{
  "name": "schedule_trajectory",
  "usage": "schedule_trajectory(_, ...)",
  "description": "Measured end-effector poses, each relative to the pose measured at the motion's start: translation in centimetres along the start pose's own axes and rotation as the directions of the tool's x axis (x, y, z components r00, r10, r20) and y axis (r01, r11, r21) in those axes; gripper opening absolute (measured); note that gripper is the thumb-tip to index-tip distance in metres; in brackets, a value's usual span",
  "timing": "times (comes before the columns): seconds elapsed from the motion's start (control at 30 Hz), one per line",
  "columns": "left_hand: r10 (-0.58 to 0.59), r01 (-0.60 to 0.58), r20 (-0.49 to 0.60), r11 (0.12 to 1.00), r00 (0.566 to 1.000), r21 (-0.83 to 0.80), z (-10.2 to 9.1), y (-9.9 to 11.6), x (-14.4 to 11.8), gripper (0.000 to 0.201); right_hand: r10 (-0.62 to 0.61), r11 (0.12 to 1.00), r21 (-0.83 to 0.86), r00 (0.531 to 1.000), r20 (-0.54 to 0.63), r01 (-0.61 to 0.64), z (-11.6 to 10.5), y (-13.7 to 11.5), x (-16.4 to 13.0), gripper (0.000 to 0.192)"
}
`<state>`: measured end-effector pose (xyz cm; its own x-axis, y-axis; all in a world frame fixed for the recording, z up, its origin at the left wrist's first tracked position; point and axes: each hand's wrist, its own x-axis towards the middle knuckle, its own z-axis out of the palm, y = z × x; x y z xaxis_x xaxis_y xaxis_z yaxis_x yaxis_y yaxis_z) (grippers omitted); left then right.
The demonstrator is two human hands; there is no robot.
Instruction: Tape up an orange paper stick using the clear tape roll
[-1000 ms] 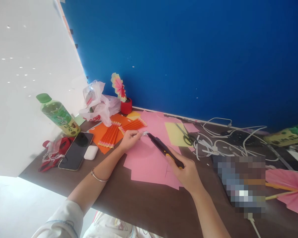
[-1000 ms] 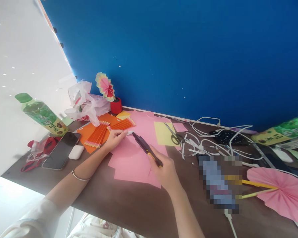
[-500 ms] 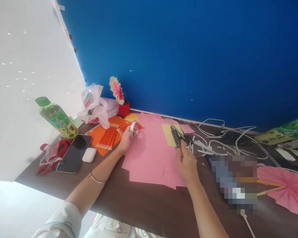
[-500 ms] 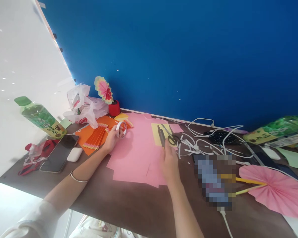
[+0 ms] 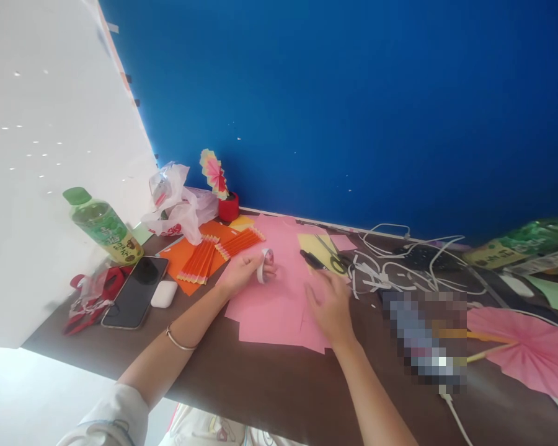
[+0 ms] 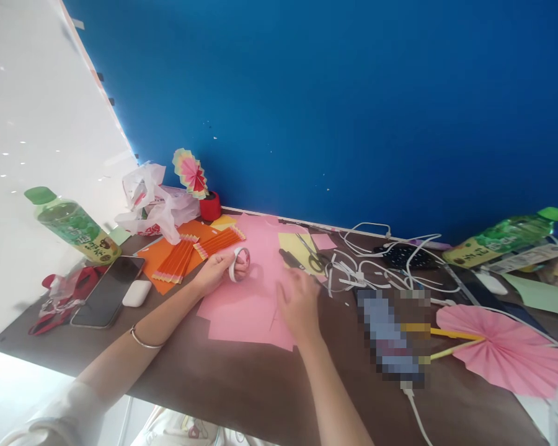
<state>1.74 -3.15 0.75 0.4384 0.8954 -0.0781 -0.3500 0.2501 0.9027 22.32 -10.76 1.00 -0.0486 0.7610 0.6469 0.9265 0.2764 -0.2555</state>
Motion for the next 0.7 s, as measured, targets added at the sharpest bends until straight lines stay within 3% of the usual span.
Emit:
schedule_trajectory(0.07,-0.008,0.007,0.061,1.0,0.998,0.02,0.7,-0.3,-0.3,0.047,-0.12,0.971,0.206,0.993,-0.007,0.119,0.3,-1.7,-0.1,0.027)
schedule_trajectory(0.13,0.032,-0.046,0.119,0.992,0.992,0.117,1.4,-0.6,-0.7,0.044,-0.21,0.938,0.275,0.977,-0.04,0.213,0.7,-2.9,-0.2,0.029)
schedule_trajectory(0.3,0.145,-0.226,0.237,0.903,0.961,0.364,2.5,-0.5,-1.2,0.045,-0.292,0.931,0.208,0.953,-0.076,0.301,0.9,-3.1,-0.4,0.03)
schedule_trajectory(0.53,0.137,-0.202,0.174,0.871,0.975,0.447,3.2,-0.8,-1.2,0.052,-0.403,0.906,0.117,0.913,-0.063,0.407,0.1,-2.0,-0.2,0.033)
schedule_trajectory(0.7,0.134,-0.211,0.197,0.866,0.971,0.454,3.4,-0.8,-1.3,0.052,-0.469,0.877,0.086,0.882,-0.052,0.472,0.0,-1.9,0.0,0.035)
